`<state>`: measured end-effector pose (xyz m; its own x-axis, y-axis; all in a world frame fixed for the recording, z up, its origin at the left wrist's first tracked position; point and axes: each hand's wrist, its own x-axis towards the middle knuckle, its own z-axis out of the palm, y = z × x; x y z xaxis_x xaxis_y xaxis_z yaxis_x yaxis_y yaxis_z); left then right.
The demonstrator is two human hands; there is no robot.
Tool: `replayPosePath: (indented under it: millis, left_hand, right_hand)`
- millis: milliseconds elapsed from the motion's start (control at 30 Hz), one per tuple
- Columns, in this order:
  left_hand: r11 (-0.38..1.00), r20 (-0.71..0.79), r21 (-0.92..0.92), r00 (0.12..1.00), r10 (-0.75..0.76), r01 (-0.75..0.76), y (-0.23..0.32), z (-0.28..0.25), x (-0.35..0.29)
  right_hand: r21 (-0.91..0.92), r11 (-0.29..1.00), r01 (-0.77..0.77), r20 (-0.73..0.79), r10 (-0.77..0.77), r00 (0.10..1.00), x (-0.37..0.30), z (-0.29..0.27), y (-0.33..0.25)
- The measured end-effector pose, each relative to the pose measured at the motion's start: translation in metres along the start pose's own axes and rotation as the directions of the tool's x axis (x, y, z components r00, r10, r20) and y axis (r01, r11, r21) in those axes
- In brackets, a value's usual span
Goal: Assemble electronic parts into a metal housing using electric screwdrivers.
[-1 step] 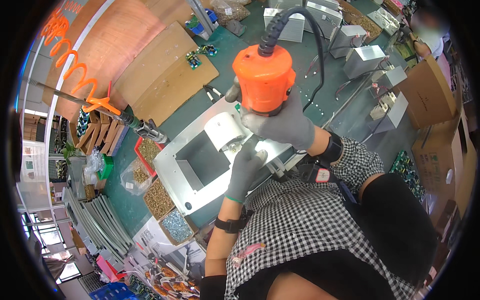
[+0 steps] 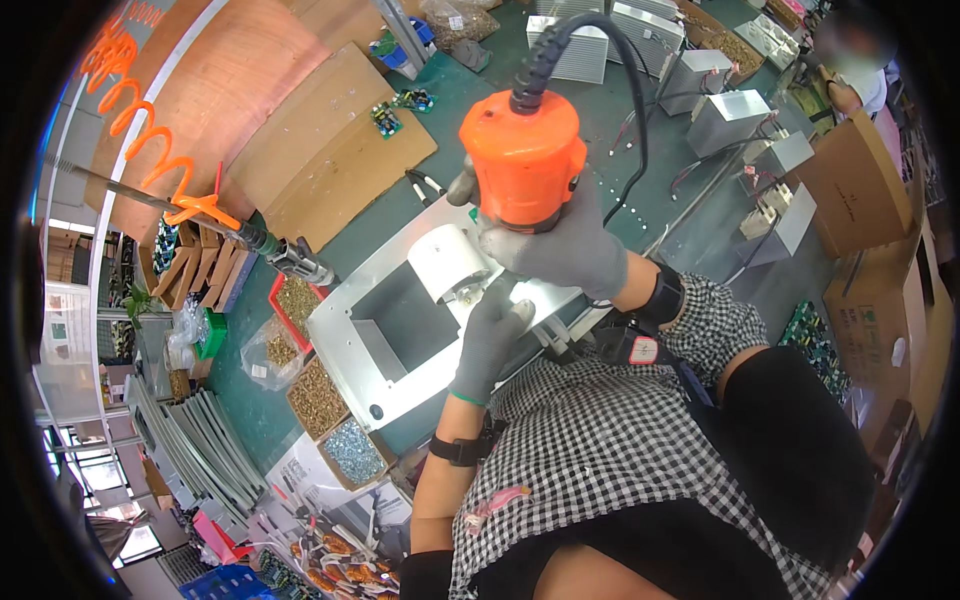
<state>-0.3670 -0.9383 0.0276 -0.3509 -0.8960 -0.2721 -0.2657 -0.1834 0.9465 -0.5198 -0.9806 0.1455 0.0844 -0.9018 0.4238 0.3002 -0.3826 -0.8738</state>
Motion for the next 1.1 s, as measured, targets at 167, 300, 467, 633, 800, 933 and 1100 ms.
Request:
replayPosePath:
  millis: [167, 300, 467, 633, 800, 933, 1100]
  left_hand:
    - [0.953, 0.020, 0.187, 0.971, 0.240, -0.239, -0.023, -0.004, 0.000]
    - [0.976, 0.017, 0.071, 0.978, 0.206, -0.207, -0.001, -0.017, -0.020]
    - [0.493, 0.115, -0.852, 0.982, -0.152, 0.176, -0.009, -0.025, -0.032]
    - [0.537, 0.072, -0.834, 0.990, -0.124, 0.128, -0.003, -0.025, -0.035]
    - [0.427, 0.106, -0.892, 0.987, -0.121, 0.148, -0.003, -0.023, -0.034]
    - [0.386, 0.152, -0.904, 0.982, -0.111, 0.184, 0.000, -0.024, -0.033]
    - [0.319, 0.210, -0.921, 0.975, -0.071, 0.222, 0.008, -0.022, -0.032]
  right_hand:
    - [0.006, 0.981, -0.191, 0.093, 0.190, 0.977, -0.004, 0.010, -0.003]
    - [-0.223, 0.960, -0.167, 0.136, 0.200, 0.970, -0.003, 0.018, 0.003]
    - [-0.171, 0.979, -0.113, 0.167, 0.142, 0.976, -0.004, 0.020, 0.004]
    - [-0.131, 0.986, -0.104, 0.190, 0.128, 0.973, -0.002, 0.013, 0.006]
    - [0.243, 0.948, 0.205, 0.191, -0.254, 0.948, 0.007, 0.018, -0.012]
    - [0.381, 0.905, 0.188, 0.218, -0.286, 0.933, 0.004, 0.021, -0.021]
    - [0.307, 0.936, 0.171, 0.192, -0.237, 0.952, -0.002, 0.022, -0.021]
